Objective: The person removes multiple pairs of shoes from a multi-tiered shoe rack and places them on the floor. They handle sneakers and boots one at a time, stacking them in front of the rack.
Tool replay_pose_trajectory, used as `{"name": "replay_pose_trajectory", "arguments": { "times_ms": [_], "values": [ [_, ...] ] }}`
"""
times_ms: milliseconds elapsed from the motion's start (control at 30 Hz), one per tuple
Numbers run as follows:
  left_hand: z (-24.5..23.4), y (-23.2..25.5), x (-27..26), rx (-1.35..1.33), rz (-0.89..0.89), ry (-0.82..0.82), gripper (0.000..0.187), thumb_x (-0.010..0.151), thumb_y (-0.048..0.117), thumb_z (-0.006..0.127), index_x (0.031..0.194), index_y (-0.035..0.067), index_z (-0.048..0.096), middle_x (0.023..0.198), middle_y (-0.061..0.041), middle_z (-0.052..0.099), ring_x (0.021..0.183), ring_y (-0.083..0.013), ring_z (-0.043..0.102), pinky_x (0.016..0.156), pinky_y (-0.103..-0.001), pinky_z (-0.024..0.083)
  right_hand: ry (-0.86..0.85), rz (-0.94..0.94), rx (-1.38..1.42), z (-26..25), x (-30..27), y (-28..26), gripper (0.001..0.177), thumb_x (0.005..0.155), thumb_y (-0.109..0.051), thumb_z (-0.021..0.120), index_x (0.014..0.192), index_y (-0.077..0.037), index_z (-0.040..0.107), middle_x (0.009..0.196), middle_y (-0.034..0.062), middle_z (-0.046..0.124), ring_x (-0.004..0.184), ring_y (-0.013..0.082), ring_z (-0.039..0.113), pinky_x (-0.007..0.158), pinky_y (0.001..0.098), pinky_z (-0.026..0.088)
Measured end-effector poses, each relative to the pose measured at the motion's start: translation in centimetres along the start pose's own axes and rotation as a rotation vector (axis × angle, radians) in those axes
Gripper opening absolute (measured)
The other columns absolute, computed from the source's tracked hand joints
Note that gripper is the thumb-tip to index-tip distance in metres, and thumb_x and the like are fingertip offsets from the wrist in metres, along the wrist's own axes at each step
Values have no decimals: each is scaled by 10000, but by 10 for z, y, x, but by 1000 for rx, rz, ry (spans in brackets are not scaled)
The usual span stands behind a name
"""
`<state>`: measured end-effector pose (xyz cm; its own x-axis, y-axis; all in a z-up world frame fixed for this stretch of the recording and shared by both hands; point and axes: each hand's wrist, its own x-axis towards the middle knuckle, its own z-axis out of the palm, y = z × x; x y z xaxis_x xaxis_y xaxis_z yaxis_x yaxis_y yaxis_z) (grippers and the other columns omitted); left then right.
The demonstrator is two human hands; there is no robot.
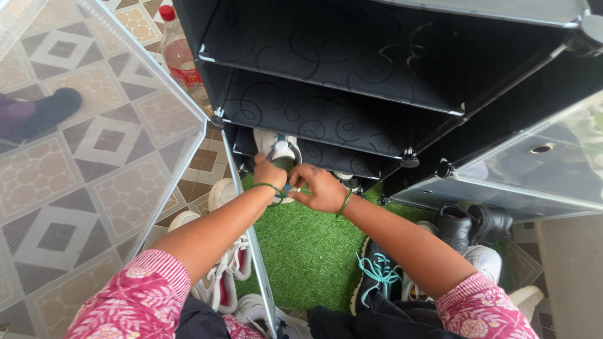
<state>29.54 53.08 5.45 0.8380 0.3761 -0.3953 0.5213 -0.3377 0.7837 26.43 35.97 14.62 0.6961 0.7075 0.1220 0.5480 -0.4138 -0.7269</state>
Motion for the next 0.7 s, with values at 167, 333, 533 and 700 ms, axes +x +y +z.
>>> {"name": "replay_pose_trajectory", "arguments": {
  "times_ms": [167,333,533,700],
  "values": [
    [24,-17,-19,-127,-27,-6,815,784,-5,666,1459,-79,215,1336,-351,547,1247,-427,616,1030,-428,510,-105,98,-63,12,-20,6,630,801,-192,807,1332,-32,509,1139,175,663,950,320,724,819,424,568],
    [34,-22,-27,-98,-93,-23,833,768,-1,682,1438,-93,196,1288,-356,577,1206,-432,642,1013,-431,527,-47,53,-350,27,-30,15,410,775,-137,783,1157,-57,659,1104,155,653,976,371,684,799,450,565],
    [14,-10,-36,-38,-84,-99,982,797,3,614,1546,-96,-14,969,-312,727,727,-373,739,592,-430,559,25,135,-300,16,-39,5,205,841,-151,725,1035,-97,760,1078,110,670,956,330,695,828,426,569],
    [20,-8,-59,-57,-61,-143,962,787,5,651,1537,-53,52,989,-307,691,628,-343,721,479,-379,556,35,66,-289,3,-62,-8,205,832,-161,736,1021,-84,763,1054,114,686,946,326,699,829,421,571]
  ]
}}
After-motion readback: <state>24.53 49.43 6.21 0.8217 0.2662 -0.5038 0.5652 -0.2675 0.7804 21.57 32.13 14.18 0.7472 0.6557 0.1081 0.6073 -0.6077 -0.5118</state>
